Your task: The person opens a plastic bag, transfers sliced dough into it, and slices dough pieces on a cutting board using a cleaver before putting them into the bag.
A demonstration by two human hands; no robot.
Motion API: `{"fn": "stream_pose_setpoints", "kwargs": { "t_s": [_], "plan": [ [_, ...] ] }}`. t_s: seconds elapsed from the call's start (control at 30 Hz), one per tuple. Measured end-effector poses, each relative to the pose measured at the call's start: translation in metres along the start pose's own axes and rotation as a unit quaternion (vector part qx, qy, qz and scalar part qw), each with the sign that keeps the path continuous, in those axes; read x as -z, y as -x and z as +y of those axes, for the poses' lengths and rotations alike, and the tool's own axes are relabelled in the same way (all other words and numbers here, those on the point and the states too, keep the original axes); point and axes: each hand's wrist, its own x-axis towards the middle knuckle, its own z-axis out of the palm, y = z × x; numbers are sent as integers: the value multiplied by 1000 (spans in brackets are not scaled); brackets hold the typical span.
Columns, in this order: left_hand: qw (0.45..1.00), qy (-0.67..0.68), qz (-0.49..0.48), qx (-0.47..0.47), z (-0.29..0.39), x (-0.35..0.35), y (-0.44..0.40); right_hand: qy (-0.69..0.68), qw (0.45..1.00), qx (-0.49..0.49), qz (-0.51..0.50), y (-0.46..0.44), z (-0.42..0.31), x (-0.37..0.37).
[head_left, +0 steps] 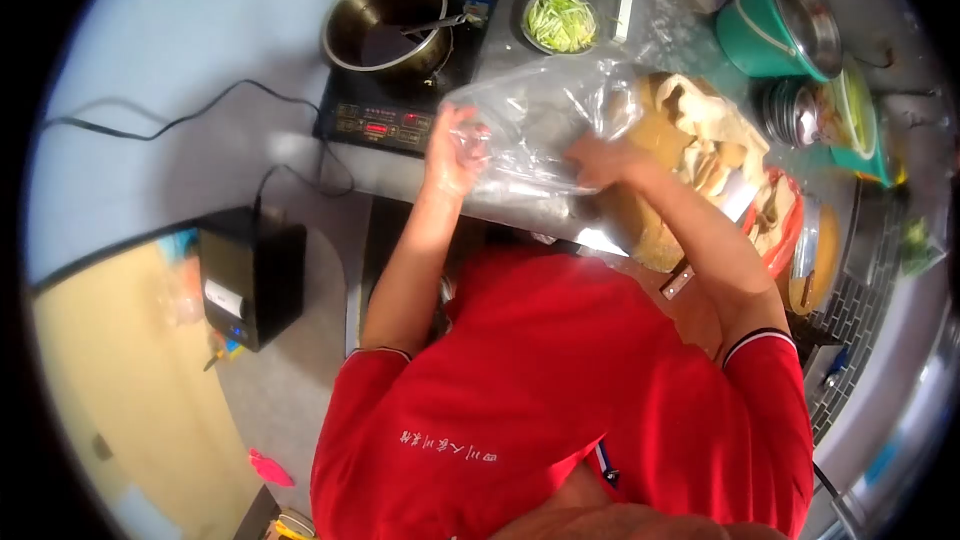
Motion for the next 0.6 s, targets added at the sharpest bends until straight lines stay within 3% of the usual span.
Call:
{"fn": "stream_pose_setpoints", "kwargs": {
  "t_s": [0.07,0.1,0.13,0.23,0.33,0.37,0.43,0.47,0.53,0.6],
  "plan": [
    [999,-44,-5,26,-9,-2,3,-20,999,21,45,-10,6,26],
    [996,-76,6,42,-17,-5,2,-231,970,16,78,-8,6,43],
    [993,-106,17,58,-26,-6,0,-431,896,9,106,-7,9,56],
    [980,-173,34,88,-46,0,-12,-534,807,-139,213,-69,76,38],
    [988,-143,16,49,-49,-7,-8,-330,930,-52,154,-38,40,41],
    [990,-138,8,41,-48,-7,-6,-89,961,40,257,-44,39,25],
    [987,-159,-10,2,-49,-5,-7,-34,934,32,353,-4,-11,15],
    [987,-159,-3,-7,-47,-7,-4,28,857,118,501,2,-14,-9],
    [987,-154,-8,-53,-44,-5,3,-103,845,174,494,66,-34,-21],
    [970,-220,-58,-85,-26,-17,27,-123,818,126,547,108,-25,-55]
  ]
}}
